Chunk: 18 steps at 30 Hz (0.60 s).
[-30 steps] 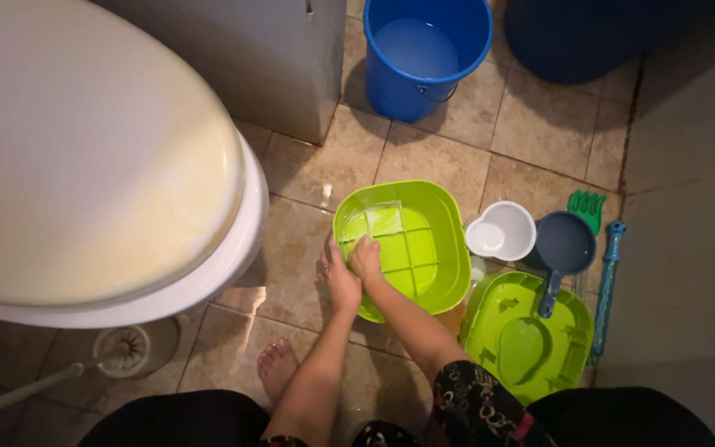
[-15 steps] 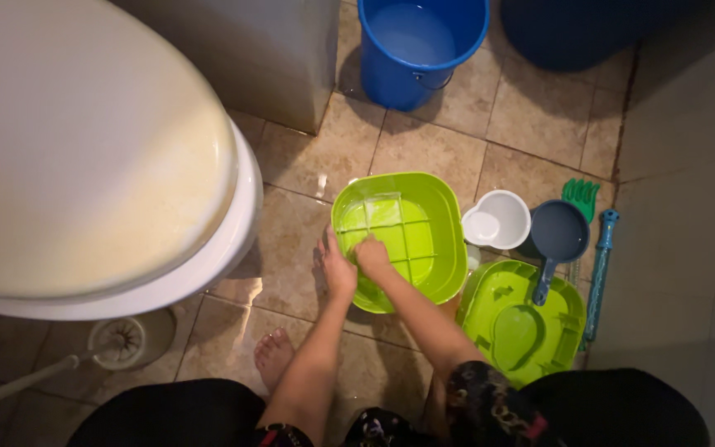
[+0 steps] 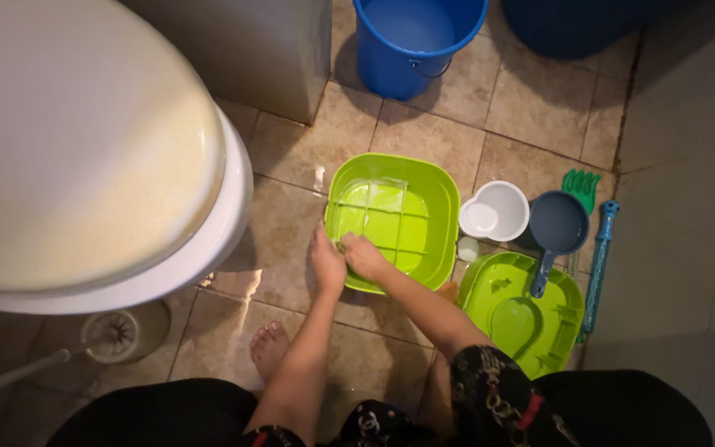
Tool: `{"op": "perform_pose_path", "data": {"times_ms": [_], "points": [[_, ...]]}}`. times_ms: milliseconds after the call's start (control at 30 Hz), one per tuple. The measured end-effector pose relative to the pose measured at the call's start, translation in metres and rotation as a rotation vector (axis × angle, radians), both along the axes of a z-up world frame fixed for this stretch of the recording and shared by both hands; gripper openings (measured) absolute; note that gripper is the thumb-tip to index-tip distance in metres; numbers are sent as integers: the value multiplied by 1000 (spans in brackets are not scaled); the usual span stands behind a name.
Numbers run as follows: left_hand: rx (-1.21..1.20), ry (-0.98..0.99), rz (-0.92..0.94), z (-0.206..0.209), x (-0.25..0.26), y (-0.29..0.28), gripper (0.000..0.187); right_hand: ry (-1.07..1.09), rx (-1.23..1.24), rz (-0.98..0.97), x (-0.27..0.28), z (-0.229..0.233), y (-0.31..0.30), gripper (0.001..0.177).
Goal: The person scrubs a green plastic container and its lid with a sponge, rinsing them with water from a blue bucket. They then scrub a small white bowl and a blue scoop, rinsing each item before placing them aside.
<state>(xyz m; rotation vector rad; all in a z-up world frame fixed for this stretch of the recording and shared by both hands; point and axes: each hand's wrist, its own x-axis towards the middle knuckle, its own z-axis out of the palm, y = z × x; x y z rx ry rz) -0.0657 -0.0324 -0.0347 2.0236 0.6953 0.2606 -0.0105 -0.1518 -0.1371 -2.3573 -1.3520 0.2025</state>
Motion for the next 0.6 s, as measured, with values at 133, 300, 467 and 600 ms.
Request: {"op": "perform_pose_path", "data": {"times_ms": [133, 300, 467, 600], "points": [[42, 10, 5, 21, -10, -2, 55, 90, -303, -1, 0, -28, -13, 23], [79, 82, 16, 43, -1, 1, 51, 67, -243, 236, 19, -26, -33, 20], [85, 75, -32, 44, -5, 0, 56, -132, -440, 280, 1, -25, -21, 23], [50, -62, -9, 32, 1, 3, 56, -35, -336, 117, 6, -27, -11, 18]]}}
